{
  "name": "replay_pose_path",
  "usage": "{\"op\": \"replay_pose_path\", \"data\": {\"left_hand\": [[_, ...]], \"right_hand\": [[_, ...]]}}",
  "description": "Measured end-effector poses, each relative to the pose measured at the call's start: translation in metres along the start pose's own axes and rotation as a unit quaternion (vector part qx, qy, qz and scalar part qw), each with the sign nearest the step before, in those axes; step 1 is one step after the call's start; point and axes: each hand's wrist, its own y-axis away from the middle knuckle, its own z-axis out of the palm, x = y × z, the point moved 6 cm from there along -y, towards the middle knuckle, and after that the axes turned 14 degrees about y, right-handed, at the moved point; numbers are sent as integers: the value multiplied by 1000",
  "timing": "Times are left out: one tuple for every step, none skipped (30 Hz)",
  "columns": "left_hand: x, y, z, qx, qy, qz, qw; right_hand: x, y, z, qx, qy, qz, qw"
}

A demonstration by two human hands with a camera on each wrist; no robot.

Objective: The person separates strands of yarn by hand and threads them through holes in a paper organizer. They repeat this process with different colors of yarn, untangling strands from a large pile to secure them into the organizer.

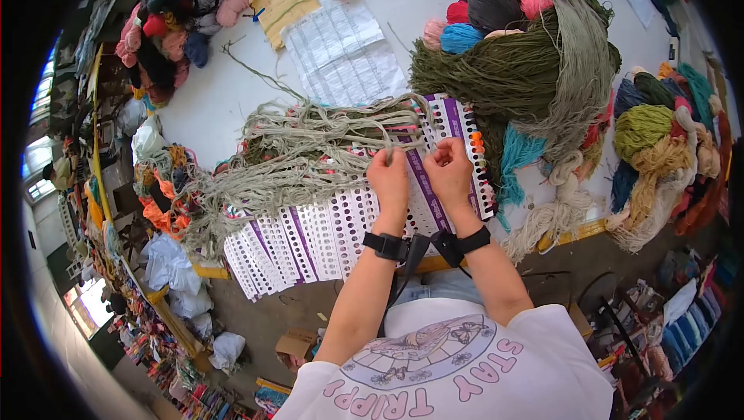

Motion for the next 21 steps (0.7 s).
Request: {"op": "replay_pose_path", "data": {"left_hand": [[1,1,-5,7,71,-39,997],[4,1,-14,13,141,-78,987],[9,1,-23,18,210,-117,971],[19,2,-30,-14,280,-138,950],[24,-1,-43,-40,344,-176,921],[49,4,-49,-91,400,-178,895],[73,7,-61,-152,403,-161,888],[89,7,-81,-161,387,-149,895],[109,9,-99,-189,391,-135,891],[131,13,-119,-160,406,-107,893],[147,11,-148,-125,442,-83,884],[171,13,-171,-168,502,-67,846],[194,14,-203,-153,503,-44,850],[223,18,-229,-189,529,-14,827],[251,20,-265,-133,514,35,847],[275,20,-307,-175,499,50,847],[305,30,-341,-114,514,85,846],[333,34,-391,-122,464,181,859],[360,46,-430,-125,454,228,852],[384,59,-460,-123,439,287,842],[400,73,-474,-140,450,318,823]], "right_hand": [[0,-1,-3,20,-4,10,1000],[1,-1,-2,25,11,4,1000],[0,0,3,15,30,-15,999],[-1,1,7,7,50,-35,998],[-2,2,10,1,71,-53,996],[-4,4,12,4,97,-82,992],[-3,5,16,-9,115,-85,990],[-3,8,20,-21,131,-89,987],[-3,10,25,-34,147,-93,984],[0,12,29,-45,167,-86,981],[0,12,32,-47,183,-85,978],[0,13,33,-50,199,-83,975],[0,14,34,-51,216,-80,972],[0,14,35,-67,223,-66,970],[-1,15,34,-63,229,-68,969],[0,16,36,-59,236,-70,967],[0,16,38,-54,242,-74,966],[1,16,38,-47,245,-80,965],[-1,18,38,-59,252,-72,963],[2,16,41,-36,266,-84,960],[8,14,45,-14,279,-96,955]]}}
